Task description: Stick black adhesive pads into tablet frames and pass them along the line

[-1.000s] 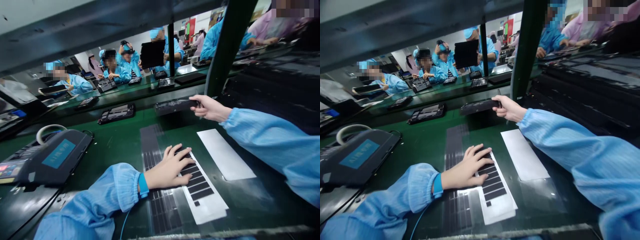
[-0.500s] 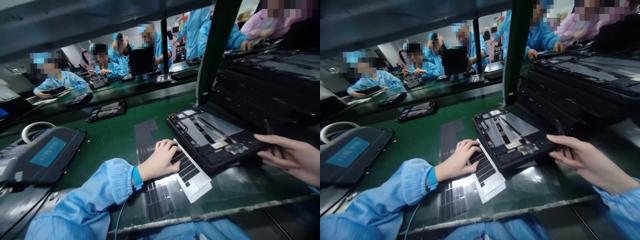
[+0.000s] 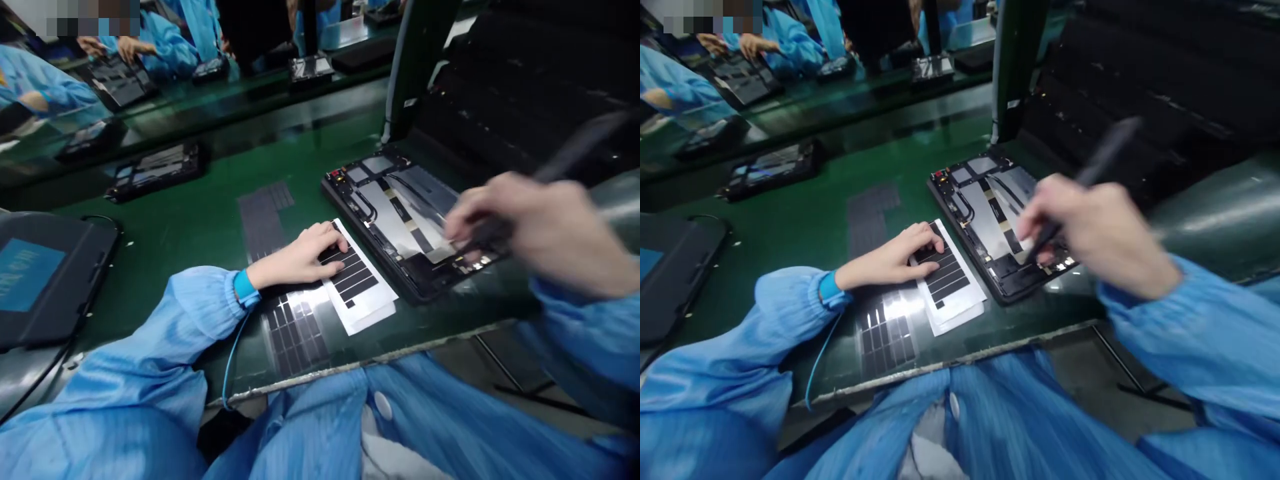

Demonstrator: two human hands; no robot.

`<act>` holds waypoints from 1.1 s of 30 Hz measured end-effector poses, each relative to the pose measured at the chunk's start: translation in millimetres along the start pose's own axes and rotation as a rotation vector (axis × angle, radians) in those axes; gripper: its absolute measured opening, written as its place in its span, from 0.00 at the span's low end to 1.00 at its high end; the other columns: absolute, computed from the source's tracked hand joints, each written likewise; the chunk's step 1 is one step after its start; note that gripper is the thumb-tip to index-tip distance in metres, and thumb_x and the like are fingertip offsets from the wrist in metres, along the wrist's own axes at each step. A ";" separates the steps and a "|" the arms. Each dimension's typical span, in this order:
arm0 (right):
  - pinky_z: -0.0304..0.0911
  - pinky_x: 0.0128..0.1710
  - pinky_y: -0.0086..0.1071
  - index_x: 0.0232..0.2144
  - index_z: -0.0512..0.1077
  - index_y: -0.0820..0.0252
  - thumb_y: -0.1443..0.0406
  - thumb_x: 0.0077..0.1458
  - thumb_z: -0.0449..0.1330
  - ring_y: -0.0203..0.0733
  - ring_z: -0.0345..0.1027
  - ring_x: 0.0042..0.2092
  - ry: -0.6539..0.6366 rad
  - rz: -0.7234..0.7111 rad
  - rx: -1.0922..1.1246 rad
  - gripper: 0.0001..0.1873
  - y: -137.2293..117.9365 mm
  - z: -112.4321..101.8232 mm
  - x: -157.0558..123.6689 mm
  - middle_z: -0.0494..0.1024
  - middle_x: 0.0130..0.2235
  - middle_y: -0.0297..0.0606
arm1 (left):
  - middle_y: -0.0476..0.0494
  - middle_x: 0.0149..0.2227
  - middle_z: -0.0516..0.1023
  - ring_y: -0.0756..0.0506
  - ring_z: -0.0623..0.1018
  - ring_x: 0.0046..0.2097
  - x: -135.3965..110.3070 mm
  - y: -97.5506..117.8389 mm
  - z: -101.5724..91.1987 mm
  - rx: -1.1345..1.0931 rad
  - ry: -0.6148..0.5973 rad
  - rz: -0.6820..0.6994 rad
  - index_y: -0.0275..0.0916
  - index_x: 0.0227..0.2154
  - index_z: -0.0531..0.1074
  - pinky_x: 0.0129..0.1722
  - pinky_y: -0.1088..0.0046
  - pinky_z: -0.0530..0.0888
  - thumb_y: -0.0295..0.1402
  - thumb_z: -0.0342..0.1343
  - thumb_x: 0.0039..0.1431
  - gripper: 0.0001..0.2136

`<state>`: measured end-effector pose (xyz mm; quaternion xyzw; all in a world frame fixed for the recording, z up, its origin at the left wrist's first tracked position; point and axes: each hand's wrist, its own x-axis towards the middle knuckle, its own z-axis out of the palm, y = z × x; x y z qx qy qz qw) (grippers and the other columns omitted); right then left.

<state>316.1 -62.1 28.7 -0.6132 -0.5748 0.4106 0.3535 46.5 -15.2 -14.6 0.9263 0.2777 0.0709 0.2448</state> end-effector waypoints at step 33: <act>0.63 0.19 0.27 0.22 0.58 0.59 0.61 0.53 0.58 0.34 0.68 0.22 0.162 -0.498 0.035 0.14 -1.0 60.1 56.0 0.68 0.22 0.32 | 0.44 0.36 0.66 0.47 0.66 0.38 25.9 1.8 11.4 -0.148 0.578 0.013 0.38 0.31 0.56 0.39 0.69 0.66 0.32 0.51 0.54 0.08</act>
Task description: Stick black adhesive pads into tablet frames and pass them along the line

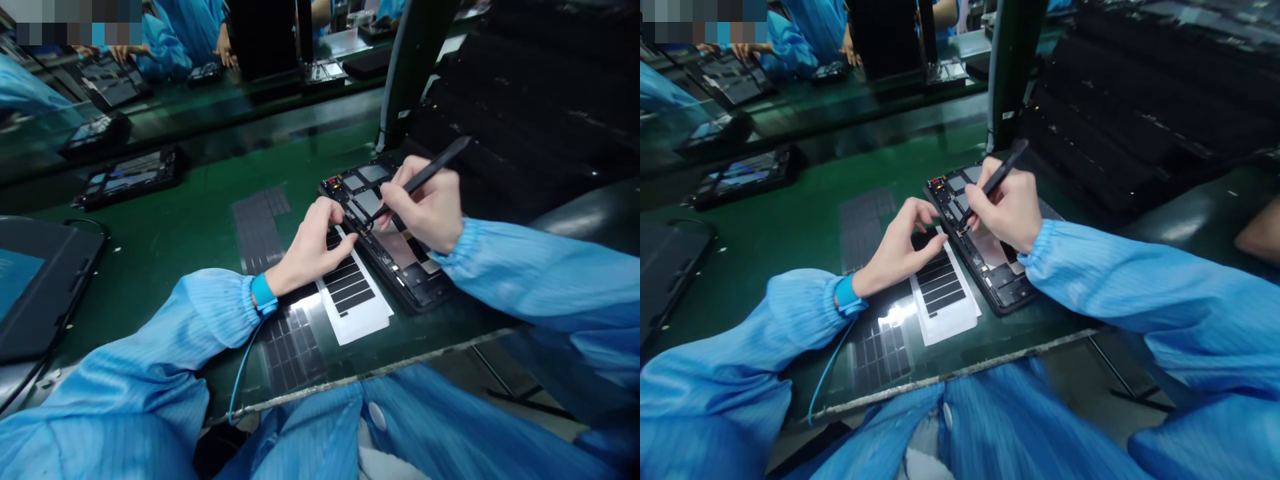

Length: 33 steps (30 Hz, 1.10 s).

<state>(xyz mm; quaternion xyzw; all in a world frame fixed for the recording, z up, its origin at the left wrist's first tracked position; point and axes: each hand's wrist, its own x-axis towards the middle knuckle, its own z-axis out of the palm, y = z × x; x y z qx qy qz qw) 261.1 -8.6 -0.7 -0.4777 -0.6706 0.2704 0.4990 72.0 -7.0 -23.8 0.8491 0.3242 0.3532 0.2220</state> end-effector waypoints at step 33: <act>0.57 0.19 0.26 0.17 0.59 0.61 0.66 0.51 0.57 0.30 0.61 0.20 -0.118 -0.226 -0.069 0.14 10.3 3.8 -6.4 0.65 0.19 0.31 | 0.45 0.29 0.67 0.45 0.66 0.38 0.3 0.8 12.0 0.269 -0.145 0.274 0.38 0.27 0.58 0.37 0.70 0.69 0.16 0.43 0.44 0.10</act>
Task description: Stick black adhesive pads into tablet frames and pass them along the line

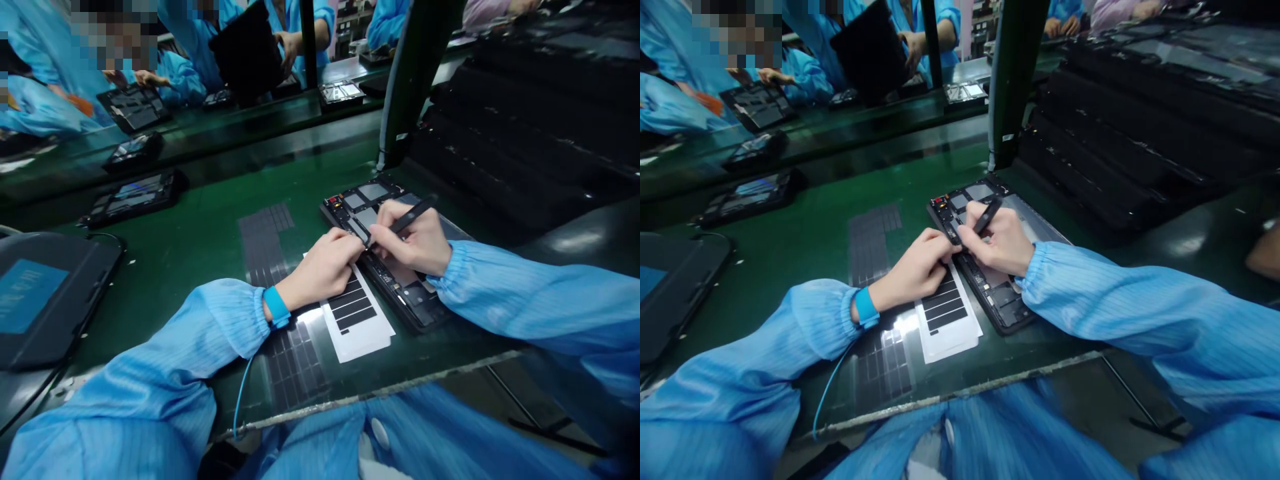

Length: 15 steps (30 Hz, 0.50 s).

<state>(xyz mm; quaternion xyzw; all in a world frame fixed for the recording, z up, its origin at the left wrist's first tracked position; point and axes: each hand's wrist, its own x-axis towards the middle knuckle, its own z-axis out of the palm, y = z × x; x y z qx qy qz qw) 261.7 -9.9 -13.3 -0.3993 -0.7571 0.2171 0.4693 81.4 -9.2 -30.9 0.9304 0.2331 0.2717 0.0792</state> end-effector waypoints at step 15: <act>0.68 0.30 0.29 0.26 0.64 0.63 0.67 0.55 0.55 0.34 0.70 0.29 -0.413 0.393 0.313 0.07 -2.0 112.4 108.3 0.71 0.27 0.36 | 0.40 0.42 0.72 0.44 0.68 0.47 -63.7 -25.8 -47.8 0.147 0.225 -0.429 0.38 0.33 0.62 0.47 0.62 0.70 0.28 0.48 0.55 0.02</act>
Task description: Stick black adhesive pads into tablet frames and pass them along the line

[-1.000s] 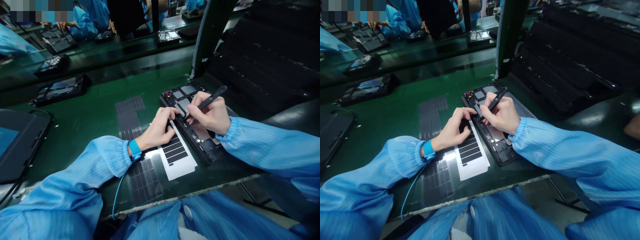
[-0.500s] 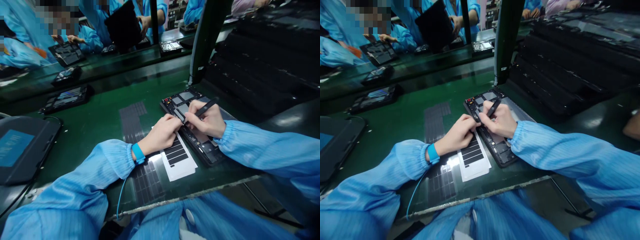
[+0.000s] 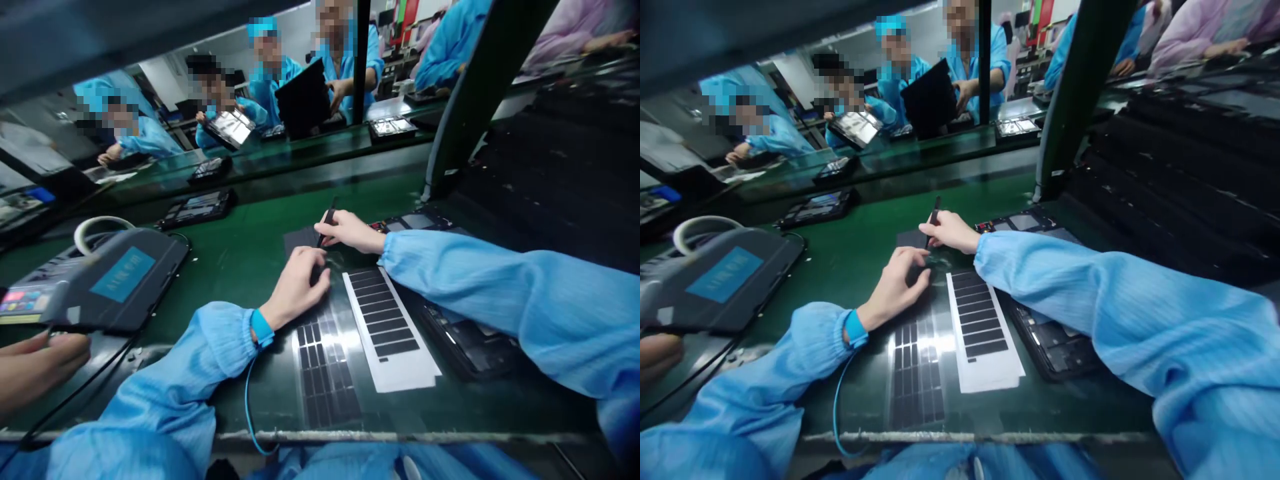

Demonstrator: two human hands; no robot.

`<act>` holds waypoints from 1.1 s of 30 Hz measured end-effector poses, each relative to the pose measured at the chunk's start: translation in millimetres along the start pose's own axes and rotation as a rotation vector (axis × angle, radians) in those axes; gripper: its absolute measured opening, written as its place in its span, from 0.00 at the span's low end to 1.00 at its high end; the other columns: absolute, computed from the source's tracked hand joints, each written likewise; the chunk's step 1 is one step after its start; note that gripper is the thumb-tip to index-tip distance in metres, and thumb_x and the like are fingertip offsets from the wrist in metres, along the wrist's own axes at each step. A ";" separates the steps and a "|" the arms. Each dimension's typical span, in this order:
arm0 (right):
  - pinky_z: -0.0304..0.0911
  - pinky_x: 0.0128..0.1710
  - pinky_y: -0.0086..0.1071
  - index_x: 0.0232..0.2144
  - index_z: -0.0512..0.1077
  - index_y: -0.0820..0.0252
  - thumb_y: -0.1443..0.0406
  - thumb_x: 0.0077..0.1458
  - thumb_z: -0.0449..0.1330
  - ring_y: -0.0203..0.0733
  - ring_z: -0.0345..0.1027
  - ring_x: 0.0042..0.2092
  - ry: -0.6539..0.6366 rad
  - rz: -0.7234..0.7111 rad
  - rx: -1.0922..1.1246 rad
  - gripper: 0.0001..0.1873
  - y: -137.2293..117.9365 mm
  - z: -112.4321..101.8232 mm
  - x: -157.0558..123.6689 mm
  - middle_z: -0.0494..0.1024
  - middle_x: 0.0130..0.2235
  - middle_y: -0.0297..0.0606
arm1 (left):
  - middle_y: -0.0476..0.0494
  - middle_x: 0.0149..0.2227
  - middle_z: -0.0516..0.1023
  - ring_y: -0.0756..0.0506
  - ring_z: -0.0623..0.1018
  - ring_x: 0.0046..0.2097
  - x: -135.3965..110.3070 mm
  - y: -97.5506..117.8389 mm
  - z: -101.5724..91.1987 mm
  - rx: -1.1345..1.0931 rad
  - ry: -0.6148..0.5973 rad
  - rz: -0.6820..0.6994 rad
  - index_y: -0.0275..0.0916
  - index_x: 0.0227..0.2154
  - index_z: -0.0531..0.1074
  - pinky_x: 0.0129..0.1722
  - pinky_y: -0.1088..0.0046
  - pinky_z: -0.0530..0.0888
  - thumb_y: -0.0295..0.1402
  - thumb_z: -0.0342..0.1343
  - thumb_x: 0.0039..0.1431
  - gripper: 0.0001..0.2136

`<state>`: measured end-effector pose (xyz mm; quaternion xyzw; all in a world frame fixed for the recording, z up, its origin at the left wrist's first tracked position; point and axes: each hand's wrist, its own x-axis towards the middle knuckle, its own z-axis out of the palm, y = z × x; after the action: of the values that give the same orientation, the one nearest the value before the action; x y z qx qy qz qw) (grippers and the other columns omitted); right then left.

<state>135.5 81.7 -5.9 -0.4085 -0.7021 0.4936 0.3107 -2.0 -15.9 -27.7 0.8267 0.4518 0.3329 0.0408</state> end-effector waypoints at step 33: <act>0.55 0.13 0.20 0.17 0.61 0.62 0.55 0.48 0.62 0.26 0.59 0.13 -0.045 -0.090 -0.128 0.20 -10.0 -100.7 -81.4 0.67 0.14 0.29 | 0.37 0.55 0.65 0.41 0.63 0.57 22.0 15.2 1.8 0.001 -0.174 0.042 0.38 0.43 0.61 0.56 0.56 0.63 0.36 0.50 0.58 0.12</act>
<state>255.9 52.5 33.0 -0.3843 -0.7566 0.4423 0.2901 18.1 -7.4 -12.3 0.8617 0.4294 0.2603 0.0727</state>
